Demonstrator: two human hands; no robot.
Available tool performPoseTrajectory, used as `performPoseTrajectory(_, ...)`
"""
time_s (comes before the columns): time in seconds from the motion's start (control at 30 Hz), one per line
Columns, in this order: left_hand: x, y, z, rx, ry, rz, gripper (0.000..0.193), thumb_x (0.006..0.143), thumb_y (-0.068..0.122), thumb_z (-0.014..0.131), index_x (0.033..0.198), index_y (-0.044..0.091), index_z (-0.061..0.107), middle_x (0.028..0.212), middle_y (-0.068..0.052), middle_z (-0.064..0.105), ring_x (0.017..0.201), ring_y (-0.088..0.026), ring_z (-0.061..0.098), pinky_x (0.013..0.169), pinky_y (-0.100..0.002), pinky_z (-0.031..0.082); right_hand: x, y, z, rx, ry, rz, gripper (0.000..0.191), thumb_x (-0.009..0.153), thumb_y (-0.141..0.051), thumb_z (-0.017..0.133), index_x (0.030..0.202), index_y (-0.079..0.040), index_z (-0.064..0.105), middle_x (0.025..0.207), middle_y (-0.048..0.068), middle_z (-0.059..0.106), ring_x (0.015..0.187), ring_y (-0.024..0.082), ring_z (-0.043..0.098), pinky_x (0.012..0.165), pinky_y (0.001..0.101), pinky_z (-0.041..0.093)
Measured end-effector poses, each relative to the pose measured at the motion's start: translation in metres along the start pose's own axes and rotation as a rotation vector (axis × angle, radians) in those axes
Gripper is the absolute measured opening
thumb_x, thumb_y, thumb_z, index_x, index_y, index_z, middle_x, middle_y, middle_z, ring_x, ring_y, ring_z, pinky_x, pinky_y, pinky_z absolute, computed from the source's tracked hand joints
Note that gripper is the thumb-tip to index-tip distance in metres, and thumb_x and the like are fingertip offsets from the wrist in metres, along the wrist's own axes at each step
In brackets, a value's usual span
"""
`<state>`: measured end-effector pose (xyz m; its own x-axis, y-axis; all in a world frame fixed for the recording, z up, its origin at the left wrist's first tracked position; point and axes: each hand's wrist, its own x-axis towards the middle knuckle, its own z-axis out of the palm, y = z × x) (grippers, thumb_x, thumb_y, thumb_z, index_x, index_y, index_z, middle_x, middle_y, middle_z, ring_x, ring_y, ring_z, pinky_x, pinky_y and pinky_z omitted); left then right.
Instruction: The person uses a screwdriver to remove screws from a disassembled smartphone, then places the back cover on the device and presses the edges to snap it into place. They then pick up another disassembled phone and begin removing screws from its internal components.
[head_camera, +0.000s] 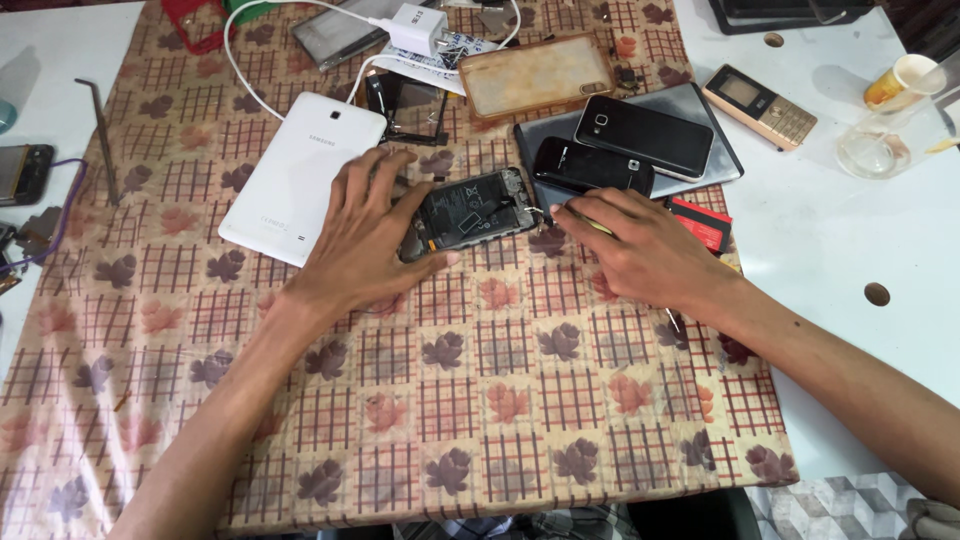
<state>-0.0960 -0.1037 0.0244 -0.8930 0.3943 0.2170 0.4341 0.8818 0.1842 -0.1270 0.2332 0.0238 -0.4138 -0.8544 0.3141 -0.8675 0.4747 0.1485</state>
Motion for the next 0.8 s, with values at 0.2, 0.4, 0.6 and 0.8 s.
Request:
performPoseTrajectory(0.2, 0.004, 0.003, -0.005, 0.012, 0.079, 0.056, 0.084, 0.062, 0.058, 0.086, 0.119, -0.001, 0.066, 0.147, -0.015, 0.033, 0.147, -0.035, 0.016, 0.124, -0.060, 0.020, 0.001, 0.001, -0.002, 0.027, -0.001, 0.001, 0.077, 0.060, -0.011, 0.084, 0.131, 0.006, 0.060, 0.127, 0.017, 0.060, 0.119, 0.031, 0.057, 0.101, 0.0424, 0.054)
performPoseTrajectory(0.4, -0.001, 0.017, -0.026, 0.042, 0.111, 0.176, 0.076, 0.065, 0.051, 0.085, 0.118, 0.000, 0.064, 0.124, -0.019, 0.059, 0.120, -0.032, 0.051, 0.106, -0.053, 0.042, -0.001, 0.002, -0.001, 0.044, 0.018, 0.003, 0.078, 0.058, -0.013, 0.086, 0.129, 0.006, 0.060, 0.127, 0.016, 0.060, 0.118, 0.031, 0.057, 0.100, 0.0421, 0.054)
performPoseTrajectory(0.6, -0.009, 0.022, -0.024, 0.010, -0.048, 0.162, 0.032, 0.092, 0.018, 0.070, 0.122, 0.009, 0.063, 0.090, -0.011, 0.073, 0.071, -0.024, 0.070, 0.061, -0.035, 0.061, 0.001, 0.002, 0.001, 0.046, 0.045, -0.004, 0.062, 0.063, -0.006, 0.083, 0.123, -0.001, 0.067, 0.129, 0.013, 0.062, 0.118, 0.028, 0.059, 0.101, 0.0409, 0.055)
performPoseTrajectory(0.8, -0.015, 0.009, -0.010, -0.072, 0.098, 0.296, 0.017, 0.090, 0.014, 0.076, 0.104, 0.003, 0.075, 0.092, -0.013, 0.077, 0.069, -0.023, 0.072, 0.055, -0.034, 0.060, 0.004, 0.000, -0.002, 0.036, 0.127, -0.228, 0.029, 0.082, -0.014, 0.076, 0.109, -0.008, 0.074, 0.120, 0.009, 0.066, 0.120, 0.024, 0.059, 0.100, 0.0454, 0.051)
